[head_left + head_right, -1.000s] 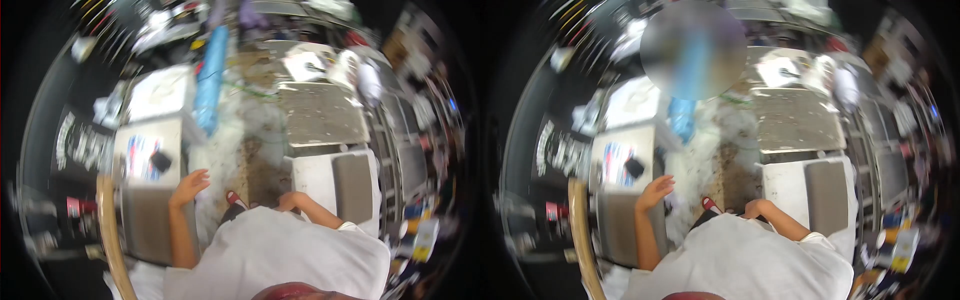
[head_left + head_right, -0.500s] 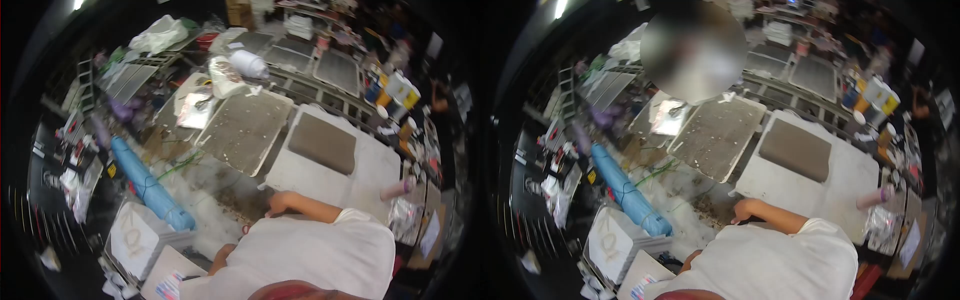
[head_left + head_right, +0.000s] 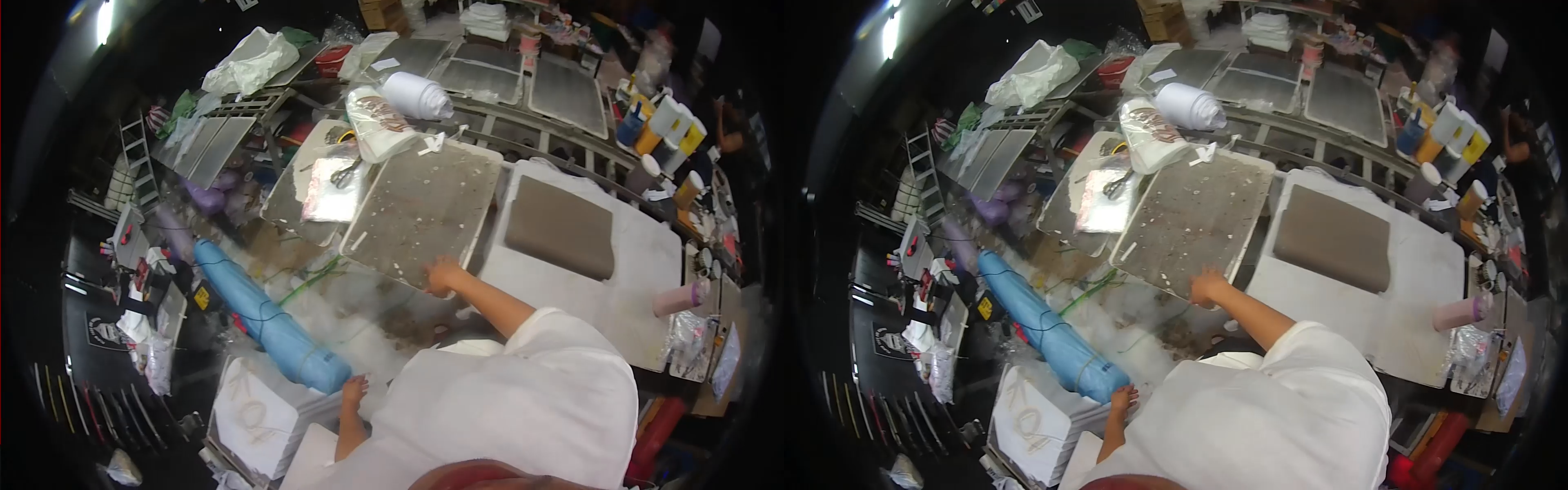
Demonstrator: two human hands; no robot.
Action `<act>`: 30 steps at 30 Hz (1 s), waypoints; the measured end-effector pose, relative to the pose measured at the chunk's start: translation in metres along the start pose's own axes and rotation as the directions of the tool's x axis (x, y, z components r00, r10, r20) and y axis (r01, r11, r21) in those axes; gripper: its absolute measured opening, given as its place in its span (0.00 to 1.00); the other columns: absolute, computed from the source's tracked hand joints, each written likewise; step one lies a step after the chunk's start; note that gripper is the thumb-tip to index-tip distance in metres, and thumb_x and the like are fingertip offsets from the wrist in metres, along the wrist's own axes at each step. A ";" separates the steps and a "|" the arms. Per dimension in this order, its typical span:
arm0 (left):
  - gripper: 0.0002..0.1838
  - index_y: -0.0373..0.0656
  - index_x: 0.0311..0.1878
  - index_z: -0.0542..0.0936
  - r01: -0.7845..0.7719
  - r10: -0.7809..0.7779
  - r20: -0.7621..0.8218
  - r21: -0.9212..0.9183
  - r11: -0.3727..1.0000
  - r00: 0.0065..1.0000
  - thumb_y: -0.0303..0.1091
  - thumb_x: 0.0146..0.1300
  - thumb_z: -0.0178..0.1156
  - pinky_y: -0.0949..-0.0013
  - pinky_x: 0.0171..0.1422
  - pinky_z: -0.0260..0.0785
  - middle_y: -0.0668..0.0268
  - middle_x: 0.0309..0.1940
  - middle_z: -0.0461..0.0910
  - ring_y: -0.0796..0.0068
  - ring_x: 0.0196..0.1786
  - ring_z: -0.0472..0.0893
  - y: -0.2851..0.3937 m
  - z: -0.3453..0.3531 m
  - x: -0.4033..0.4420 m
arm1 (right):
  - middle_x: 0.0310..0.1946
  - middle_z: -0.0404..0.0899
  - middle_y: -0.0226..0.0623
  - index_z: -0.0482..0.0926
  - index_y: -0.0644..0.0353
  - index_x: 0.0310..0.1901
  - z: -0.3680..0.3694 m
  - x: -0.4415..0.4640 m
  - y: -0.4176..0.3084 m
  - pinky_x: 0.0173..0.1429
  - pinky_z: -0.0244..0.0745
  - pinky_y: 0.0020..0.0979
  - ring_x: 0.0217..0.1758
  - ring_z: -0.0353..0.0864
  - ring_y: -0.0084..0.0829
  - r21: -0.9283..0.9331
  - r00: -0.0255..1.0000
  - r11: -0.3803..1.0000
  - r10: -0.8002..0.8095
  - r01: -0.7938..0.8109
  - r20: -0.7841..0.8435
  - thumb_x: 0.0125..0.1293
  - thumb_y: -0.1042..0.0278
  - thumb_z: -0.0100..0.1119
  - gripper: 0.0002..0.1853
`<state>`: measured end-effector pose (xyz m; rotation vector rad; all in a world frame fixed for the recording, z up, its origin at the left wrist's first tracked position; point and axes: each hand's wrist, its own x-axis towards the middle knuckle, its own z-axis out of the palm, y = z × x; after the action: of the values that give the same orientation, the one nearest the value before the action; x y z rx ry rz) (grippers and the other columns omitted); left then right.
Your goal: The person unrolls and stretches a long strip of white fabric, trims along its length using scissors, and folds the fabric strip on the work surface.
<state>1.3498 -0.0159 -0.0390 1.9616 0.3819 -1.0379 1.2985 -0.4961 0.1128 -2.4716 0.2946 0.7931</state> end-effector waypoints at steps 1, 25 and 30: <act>0.16 0.43 0.48 0.79 0.007 -0.007 0.010 -0.017 1.000 1.000 0.43 0.62 0.61 0.67 0.40 0.72 0.63 0.39 0.83 0.72 0.38 0.81 0.001 -0.005 -0.002 | 0.71 0.54 0.60 0.53 0.53 0.74 0.016 0.028 0.002 0.72 0.55 0.54 0.73 0.54 0.61 -0.019 0.984 0.984 0.176 -0.176 0.013 0.57 0.35 0.61 0.50; 0.15 0.42 0.49 0.79 -0.193 0.142 0.198 0.265 0.945 0.970 0.40 0.64 0.57 0.65 0.40 0.73 0.63 0.39 0.82 0.69 0.39 0.81 0.220 -0.055 0.148 | 0.77 0.22 0.50 0.39 0.31 0.77 0.030 0.039 -0.010 0.72 0.36 0.71 0.78 0.24 0.64 0.319 0.931 0.882 0.366 -0.347 0.000 0.51 0.35 0.68 0.58; 0.16 0.44 0.49 0.79 -0.262 0.075 0.417 0.413 0.872 0.906 0.43 0.64 0.59 0.64 0.43 0.73 0.63 0.40 0.83 0.70 0.39 0.81 0.210 -0.029 0.155 | 0.77 0.22 0.49 0.42 0.31 0.76 0.027 0.030 -0.020 0.73 0.39 0.69 0.79 0.25 0.60 0.269 0.914 0.886 0.403 -0.376 -0.050 0.53 0.39 0.68 0.55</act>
<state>1.5849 -0.1332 -0.0368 2.0758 -0.2899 -1.4616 1.3169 -0.4665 0.0844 -2.2380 0.9007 0.7279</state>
